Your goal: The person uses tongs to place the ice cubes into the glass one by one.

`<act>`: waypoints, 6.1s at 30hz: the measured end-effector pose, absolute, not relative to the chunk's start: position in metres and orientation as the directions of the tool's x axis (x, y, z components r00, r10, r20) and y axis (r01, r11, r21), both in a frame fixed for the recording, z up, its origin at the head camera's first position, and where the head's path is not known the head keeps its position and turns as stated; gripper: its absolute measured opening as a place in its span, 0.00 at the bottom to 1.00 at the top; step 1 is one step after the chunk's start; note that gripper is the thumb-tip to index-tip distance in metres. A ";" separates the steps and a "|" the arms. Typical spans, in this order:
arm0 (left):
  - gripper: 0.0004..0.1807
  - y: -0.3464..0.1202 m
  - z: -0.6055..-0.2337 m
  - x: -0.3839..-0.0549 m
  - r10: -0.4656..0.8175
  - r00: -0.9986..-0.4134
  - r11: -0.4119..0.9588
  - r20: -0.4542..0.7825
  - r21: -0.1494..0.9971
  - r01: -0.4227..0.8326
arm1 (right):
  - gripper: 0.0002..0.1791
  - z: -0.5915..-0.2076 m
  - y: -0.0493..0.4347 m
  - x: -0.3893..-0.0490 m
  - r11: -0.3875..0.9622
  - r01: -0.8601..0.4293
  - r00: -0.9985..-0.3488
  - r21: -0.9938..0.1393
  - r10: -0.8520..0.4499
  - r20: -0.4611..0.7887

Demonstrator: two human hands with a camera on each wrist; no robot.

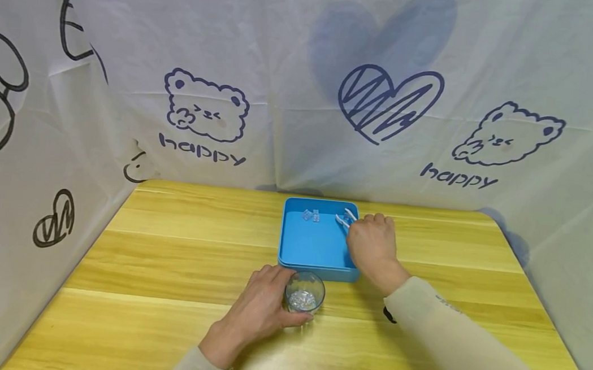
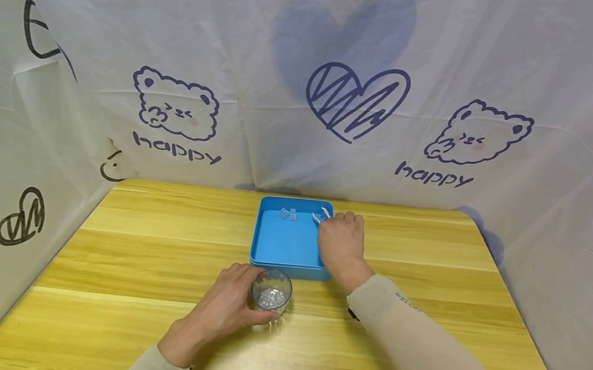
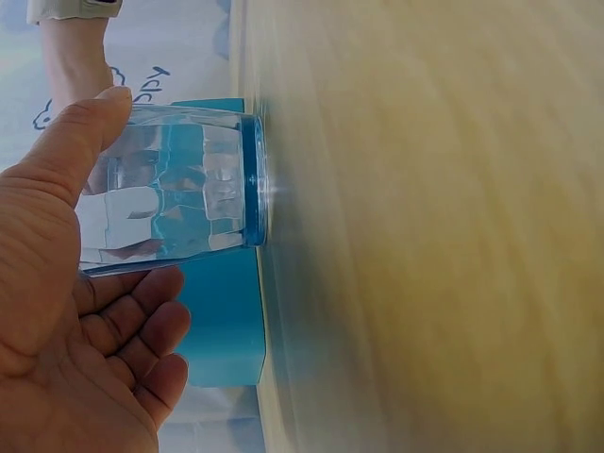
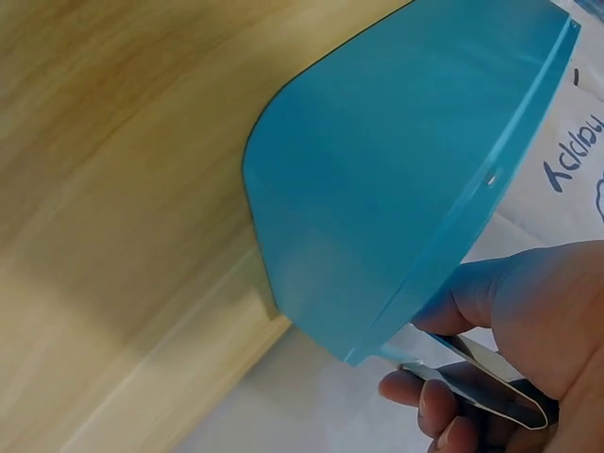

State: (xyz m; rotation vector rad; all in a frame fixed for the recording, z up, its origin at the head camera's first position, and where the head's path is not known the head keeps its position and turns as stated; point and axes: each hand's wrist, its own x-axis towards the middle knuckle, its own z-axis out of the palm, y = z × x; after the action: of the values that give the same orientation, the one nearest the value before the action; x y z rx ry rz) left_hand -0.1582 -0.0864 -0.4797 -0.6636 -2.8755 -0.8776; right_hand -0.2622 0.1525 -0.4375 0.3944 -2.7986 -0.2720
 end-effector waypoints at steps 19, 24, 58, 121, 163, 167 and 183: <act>0.45 -0.086 -0.480 -0.158 0.390 -0.900 0.738 0.196 0.518 0.433 | 0.22 -0.435 0.155 -0.259 0.951 -0.244 -0.927 0.189 -0.286 0.243; 0.45 -0.085 -0.479 -0.158 0.390 -0.901 0.738 0.193 0.519 0.430 | 0.23 -0.435 0.156 -0.259 0.954 -0.234 -0.935 0.188 -0.273 0.226; 0.47 -0.086 -0.479 -0.158 0.383 -0.905 0.746 0.184 0.515 0.421 | 0.23 -0.440 0.170 -0.244 0.944 -0.329 -0.902 -0.020 -0.308 0.302; 0.47 -0.086 -0.479 -0.158 0.383 -0.907 0.746 0.173 0.521 0.415 | 0.22 -0.442 0.173 -0.242 0.928 -0.367 -0.888 -0.059 -0.331 0.318; 0.47 -0.086 -0.479 -0.158 0.384 -0.907 0.744 0.171 0.525 0.414 | 0.21 -0.442 0.164 -0.243 0.908 -0.418 -0.864 0.021 -0.404 0.300; 0.47 -0.086 -0.479 -0.158 0.384 -0.909 0.747 0.161 0.525 0.408 | 0.21 -0.443 0.168 -0.239 0.899 -0.438 -0.849 0.004 -0.415 0.327; 0.48 -0.087 -0.477 -0.160 0.393 -0.903 0.747 0.176 0.512 0.425 | 0.19 -0.439 0.181 -0.226 0.880 -0.472 -0.830 -0.059 -0.420 0.368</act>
State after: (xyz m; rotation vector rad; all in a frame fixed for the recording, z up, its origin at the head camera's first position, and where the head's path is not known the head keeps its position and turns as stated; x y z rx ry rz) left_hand -0.1596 -0.0870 -0.4768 -0.6750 -2.8822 -0.8661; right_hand -0.2257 0.1805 -0.4390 0.6629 -2.7025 0.2092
